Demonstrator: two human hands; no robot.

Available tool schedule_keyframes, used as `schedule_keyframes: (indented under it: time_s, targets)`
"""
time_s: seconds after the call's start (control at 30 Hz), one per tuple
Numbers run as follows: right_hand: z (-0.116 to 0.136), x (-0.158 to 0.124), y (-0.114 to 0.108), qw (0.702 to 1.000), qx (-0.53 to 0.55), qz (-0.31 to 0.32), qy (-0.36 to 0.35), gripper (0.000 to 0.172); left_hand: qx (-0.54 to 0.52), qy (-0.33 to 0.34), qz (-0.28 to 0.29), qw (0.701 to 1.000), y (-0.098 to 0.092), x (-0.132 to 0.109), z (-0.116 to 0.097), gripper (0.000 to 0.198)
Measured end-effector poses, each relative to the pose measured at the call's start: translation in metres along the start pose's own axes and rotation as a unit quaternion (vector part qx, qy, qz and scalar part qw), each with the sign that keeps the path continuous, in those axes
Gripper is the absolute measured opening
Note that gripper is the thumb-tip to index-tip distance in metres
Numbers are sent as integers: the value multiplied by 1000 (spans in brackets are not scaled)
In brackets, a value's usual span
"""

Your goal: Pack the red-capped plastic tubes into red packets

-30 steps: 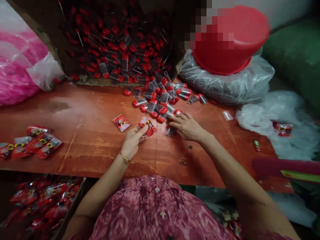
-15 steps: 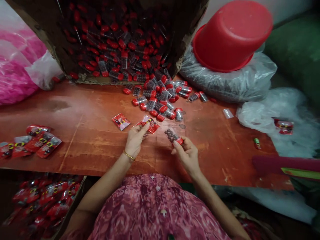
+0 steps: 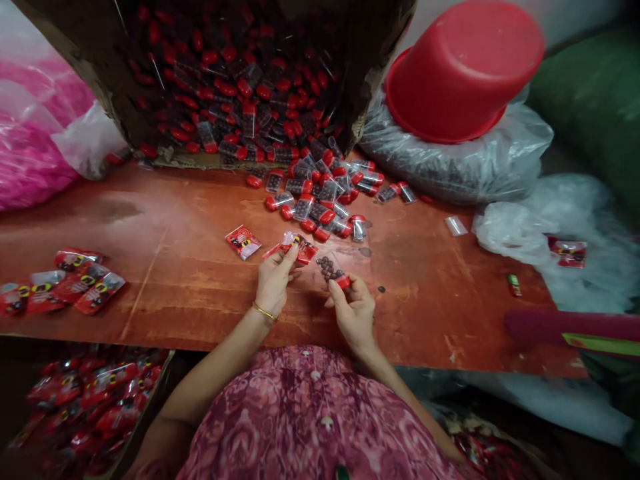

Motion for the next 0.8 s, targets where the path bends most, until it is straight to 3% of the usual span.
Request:
schedule_keyframes:
  time_s: [0.8]
  targets:
    - [1, -3, -5, 999, 1, -40, 11, 23, 48, 19, -15, 999, 1, -3, 4, 40]
Point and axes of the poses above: each hand's wrist, its own x-axis towards the middle knuckle, its own y-axis out of the palm, z = x × y, the point moved 6 cm from there along x, towards the middle knuckle, and after that the axes turned 14 degrees about -y, right-handed, at the moved point
